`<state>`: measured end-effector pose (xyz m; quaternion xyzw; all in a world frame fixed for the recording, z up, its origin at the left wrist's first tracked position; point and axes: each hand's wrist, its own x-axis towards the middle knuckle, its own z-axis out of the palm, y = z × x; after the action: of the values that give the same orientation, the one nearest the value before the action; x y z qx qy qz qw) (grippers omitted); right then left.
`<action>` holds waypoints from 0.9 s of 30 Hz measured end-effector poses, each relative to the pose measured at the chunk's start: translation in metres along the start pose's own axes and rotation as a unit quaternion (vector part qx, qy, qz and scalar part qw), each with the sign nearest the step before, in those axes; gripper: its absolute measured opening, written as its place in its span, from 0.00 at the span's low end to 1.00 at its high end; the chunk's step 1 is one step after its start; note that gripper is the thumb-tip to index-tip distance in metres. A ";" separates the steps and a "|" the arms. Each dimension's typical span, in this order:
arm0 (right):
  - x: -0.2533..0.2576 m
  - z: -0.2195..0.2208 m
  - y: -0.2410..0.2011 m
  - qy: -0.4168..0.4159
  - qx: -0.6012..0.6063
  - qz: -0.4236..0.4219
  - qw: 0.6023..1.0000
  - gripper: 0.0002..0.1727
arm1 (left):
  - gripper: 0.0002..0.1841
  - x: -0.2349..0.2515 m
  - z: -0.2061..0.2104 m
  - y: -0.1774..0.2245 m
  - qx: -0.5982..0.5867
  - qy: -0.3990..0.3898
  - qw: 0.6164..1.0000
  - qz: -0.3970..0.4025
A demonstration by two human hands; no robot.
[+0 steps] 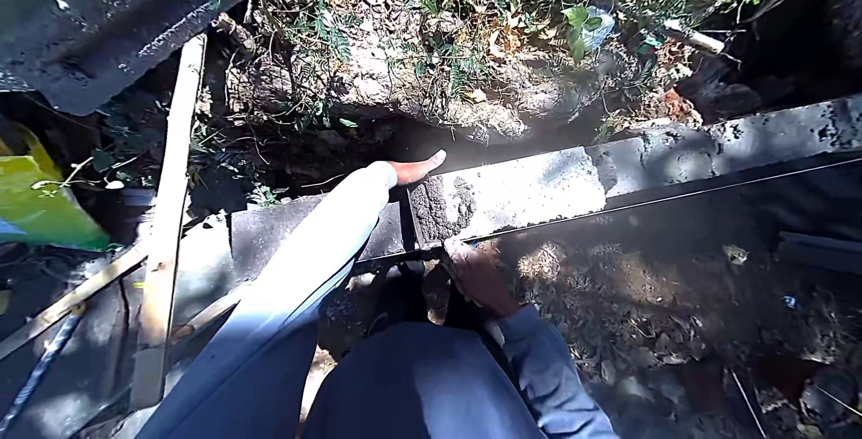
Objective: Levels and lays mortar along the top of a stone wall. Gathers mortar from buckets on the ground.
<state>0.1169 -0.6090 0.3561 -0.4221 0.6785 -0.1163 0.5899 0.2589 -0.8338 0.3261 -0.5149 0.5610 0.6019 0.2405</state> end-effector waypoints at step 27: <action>-0.001 0.001 0.021 -0.020 0.027 0.015 0.999 0.28 | 0.46 0.003 0.010 -0.006 -0.027 -0.022 0.999 0.032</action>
<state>0.1089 -0.5950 0.3429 -0.3980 0.6694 -0.1179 0.6161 0.2592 -0.8242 0.3192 -0.4894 0.5552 0.6357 0.2196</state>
